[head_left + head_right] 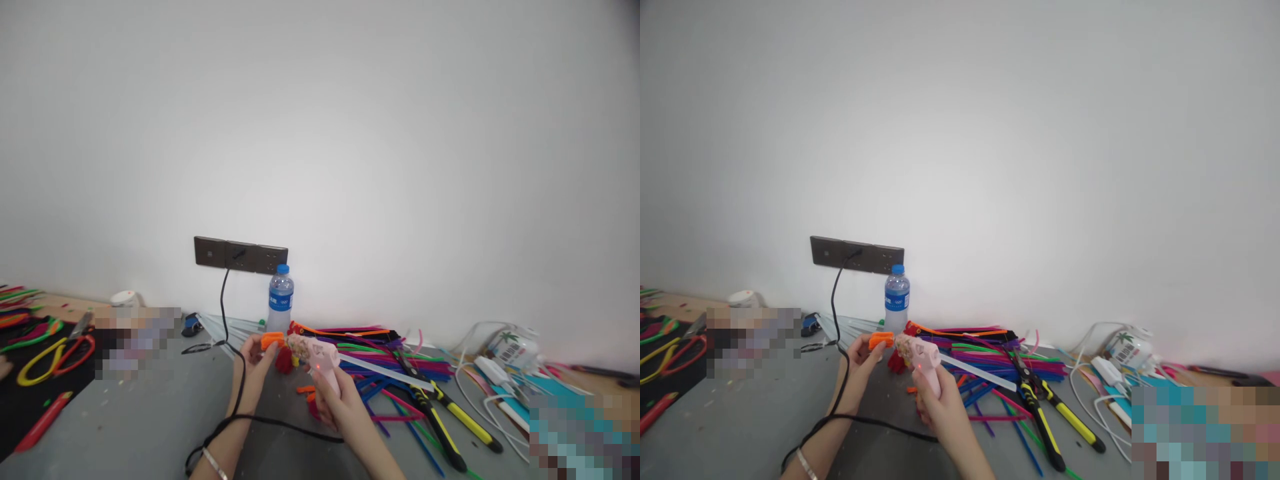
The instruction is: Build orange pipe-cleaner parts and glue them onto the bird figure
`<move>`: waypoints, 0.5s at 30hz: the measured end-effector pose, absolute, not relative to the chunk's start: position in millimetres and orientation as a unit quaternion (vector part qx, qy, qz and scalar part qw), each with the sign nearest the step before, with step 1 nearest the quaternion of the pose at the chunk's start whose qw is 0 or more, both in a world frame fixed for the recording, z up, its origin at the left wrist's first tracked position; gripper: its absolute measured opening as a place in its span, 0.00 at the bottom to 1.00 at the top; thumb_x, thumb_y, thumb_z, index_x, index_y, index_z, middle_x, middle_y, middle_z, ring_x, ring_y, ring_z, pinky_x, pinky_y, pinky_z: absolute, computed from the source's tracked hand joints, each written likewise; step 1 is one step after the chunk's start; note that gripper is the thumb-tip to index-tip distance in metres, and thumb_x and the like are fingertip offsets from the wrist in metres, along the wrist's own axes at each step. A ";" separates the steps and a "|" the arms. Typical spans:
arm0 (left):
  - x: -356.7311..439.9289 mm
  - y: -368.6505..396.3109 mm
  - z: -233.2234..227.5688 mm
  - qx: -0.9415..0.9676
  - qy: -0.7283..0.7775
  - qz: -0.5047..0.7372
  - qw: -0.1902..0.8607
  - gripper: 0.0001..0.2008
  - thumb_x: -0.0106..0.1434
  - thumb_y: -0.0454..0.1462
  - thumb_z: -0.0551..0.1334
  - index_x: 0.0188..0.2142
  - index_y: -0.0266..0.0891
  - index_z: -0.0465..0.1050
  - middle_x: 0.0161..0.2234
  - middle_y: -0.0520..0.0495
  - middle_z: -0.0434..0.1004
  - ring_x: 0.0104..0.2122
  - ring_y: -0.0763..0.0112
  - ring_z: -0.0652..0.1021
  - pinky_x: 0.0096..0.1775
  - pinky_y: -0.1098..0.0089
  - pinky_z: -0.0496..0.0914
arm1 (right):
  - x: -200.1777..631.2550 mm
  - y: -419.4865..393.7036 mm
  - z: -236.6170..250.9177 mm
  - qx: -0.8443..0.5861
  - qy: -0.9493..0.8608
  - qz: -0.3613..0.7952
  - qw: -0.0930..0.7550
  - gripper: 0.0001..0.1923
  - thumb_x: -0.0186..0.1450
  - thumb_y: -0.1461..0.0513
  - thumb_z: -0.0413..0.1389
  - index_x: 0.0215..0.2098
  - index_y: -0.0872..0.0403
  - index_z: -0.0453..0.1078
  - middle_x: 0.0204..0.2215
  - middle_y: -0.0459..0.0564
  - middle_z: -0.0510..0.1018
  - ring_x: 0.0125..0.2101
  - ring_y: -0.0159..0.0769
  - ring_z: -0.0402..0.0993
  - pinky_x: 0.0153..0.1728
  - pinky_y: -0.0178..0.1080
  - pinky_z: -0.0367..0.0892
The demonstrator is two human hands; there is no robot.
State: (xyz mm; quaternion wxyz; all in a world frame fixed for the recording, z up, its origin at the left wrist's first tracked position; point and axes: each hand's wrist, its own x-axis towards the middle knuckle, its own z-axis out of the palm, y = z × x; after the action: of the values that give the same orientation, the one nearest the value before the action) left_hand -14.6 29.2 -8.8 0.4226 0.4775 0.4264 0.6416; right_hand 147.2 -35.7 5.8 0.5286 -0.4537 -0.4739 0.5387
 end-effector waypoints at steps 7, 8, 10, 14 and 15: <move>-16.2 35.5 -16.9 0.465 0.434 0.642 0.427 0.10 0.53 0.43 0.66 0.30 0.39 0.72 0.30 0.44 0.80 0.31 0.61 0.78 0.31 0.66 0.70 | 145.3 -36.5 11.8 -0.480 -0.471 0.516 0.531 0.31 0.52 0.39 0.59 0.37 0.56 0.65 0.11 0.33 0.57 0.11 0.22 0.47 0.11 0.29 0.45; -16.9 36.0 -17.7 0.466 0.432 0.641 0.430 0.10 0.53 0.42 0.66 0.31 0.39 0.73 0.31 0.44 0.81 0.32 0.61 0.78 0.32 0.67 0.70 | 145.5 -35.5 10.9 -0.475 -0.467 0.511 0.544 0.30 0.52 0.39 0.59 0.36 0.56 0.65 0.11 0.33 0.57 0.11 0.22 0.46 0.11 0.29 0.45; -18.1 36.6 -18.6 0.475 0.429 0.634 0.434 0.10 0.54 0.43 0.65 0.31 0.39 0.73 0.32 0.44 0.81 0.33 0.61 0.79 0.32 0.67 0.71 | 146.5 -33.0 7.6 -0.453 -0.457 0.498 0.581 0.27 0.54 0.40 0.58 0.33 0.54 0.64 0.10 0.33 0.56 0.10 0.22 0.46 0.10 0.28 0.43; -16.4 36.8 -19.5 0.509 0.426 0.604 0.442 0.11 0.53 0.44 0.66 0.30 0.39 0.74 0.31 0.46 0.82 0.32 0.61 0.79 0.30 0.69 0.71 | 149.2 -30.5 4.9 -0.395 -0.429 0.463 0.668 0.23 0.61 0.43 0.54 0.24 0.52 0.59 0.11 0.35 0.57 0.09 0.22 0.48 0.10 0.27 0.45; -15.0 36.9 -20.0 0.517 0.425 0.595 0.445 0.12 0.52 0.44 0.67 0.29 0.39 0.75 0.30 0.46 0.82 0.31 0.62 0.79 0.30 0.69 0.71 | 148.5 -31.1 7.2 -0.378 -0.424 0.461 0.681 0.23 0.62 0.44 0.53 0.23 0.52 0.58 0.11 0.35 0.58 0.09 0.22 0.49 0.11 0.27 0.46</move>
State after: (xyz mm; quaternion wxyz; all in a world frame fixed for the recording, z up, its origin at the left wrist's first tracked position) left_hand -15.0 36.9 -20.0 0.4450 0.5166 0.4250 0.5954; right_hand 148.5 -31.1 7.2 0.6812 -0.3785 -0.4242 0.4613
